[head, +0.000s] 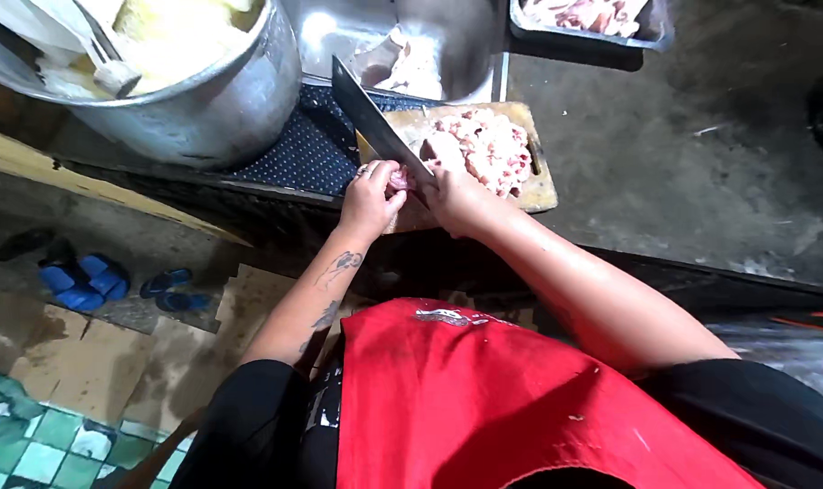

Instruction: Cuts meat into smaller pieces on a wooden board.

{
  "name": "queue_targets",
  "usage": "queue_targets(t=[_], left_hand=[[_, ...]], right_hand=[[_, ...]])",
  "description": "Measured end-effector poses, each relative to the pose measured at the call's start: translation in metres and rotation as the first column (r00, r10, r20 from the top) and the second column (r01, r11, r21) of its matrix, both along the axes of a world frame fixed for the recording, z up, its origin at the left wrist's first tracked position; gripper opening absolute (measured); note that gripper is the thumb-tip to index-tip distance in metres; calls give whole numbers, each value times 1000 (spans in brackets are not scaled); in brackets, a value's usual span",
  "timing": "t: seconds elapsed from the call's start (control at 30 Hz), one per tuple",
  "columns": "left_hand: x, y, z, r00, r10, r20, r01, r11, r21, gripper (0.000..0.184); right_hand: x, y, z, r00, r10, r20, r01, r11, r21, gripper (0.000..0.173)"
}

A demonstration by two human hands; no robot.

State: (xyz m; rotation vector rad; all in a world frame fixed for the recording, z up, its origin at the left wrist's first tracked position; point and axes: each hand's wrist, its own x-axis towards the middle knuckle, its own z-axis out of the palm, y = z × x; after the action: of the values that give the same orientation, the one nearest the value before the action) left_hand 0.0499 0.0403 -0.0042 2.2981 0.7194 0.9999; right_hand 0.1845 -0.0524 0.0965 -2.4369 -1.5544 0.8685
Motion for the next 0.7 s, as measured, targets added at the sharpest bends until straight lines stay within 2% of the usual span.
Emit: queue_targets(t=[0.07, 0.17, 0.27, 0.33, 0.4, 0.43, 0.5, 0.57, 0.6, 0.63, 0.7], left_hand=[[1, -1, 0, 999, 30, 16, -29, 997, -70, 35], [3, 4, 1, 985, 120, 126, -87, 967, -241, 35], [-3, 17, 8, 944, 221, 246, -111, 912, -396, 36], [-7, 22, 14, 927, 242, 285, -102, 898, -428, 34], [-5, 24, 22, 942, 163, 294, -35, 917, -398, 33], [-3, 24, 26, 964, 80, 255, 16, 935, -355, 38], [7, 22, 35, 994, -109, 9, 108, 965, -240, 66], [23, 17, 40, 921, -225, -317, 206, 974, -91, 83], [32, 14, 39, 871, -233, -433, 248, 969, -22, 78], [38, 13, 37, 847, -226, -482, 277, 960, 37, 66], [43, 12, 33, 861, -185, -475, 255, 963, 88, 42]], right_hand=[[7, -28, -4, 999, -32, -9, 32, 999, -25, 30], [15, -71, -11, 997, -71, -28, 71, 997, -2, 28], [17, -98, 7, 992, -110, -61, 102, 988, -119, 30], [23, -112, 26, 980, -161, -116, 138, 972, -190, 30], [30, -129, 40, 953, -236, -191, 205, 964, -170, 31], [33, -139, 45, 935, -271, -228, 251, 961, -114, 30], [39, -158, 54, 889, -352, -293, 374, 927, 20, 28], [45, -179, 57, 845, -422, -329, 487, 861, 147, 27], [48, -190, 58, 827, -453, -332, 530, 826, 193, 27], [50, -201, 58, 812, -480, -333, 563, 794, 227, 27], [52, -225, 56, 774, -532, -343, 624, 731, 277, 28]])
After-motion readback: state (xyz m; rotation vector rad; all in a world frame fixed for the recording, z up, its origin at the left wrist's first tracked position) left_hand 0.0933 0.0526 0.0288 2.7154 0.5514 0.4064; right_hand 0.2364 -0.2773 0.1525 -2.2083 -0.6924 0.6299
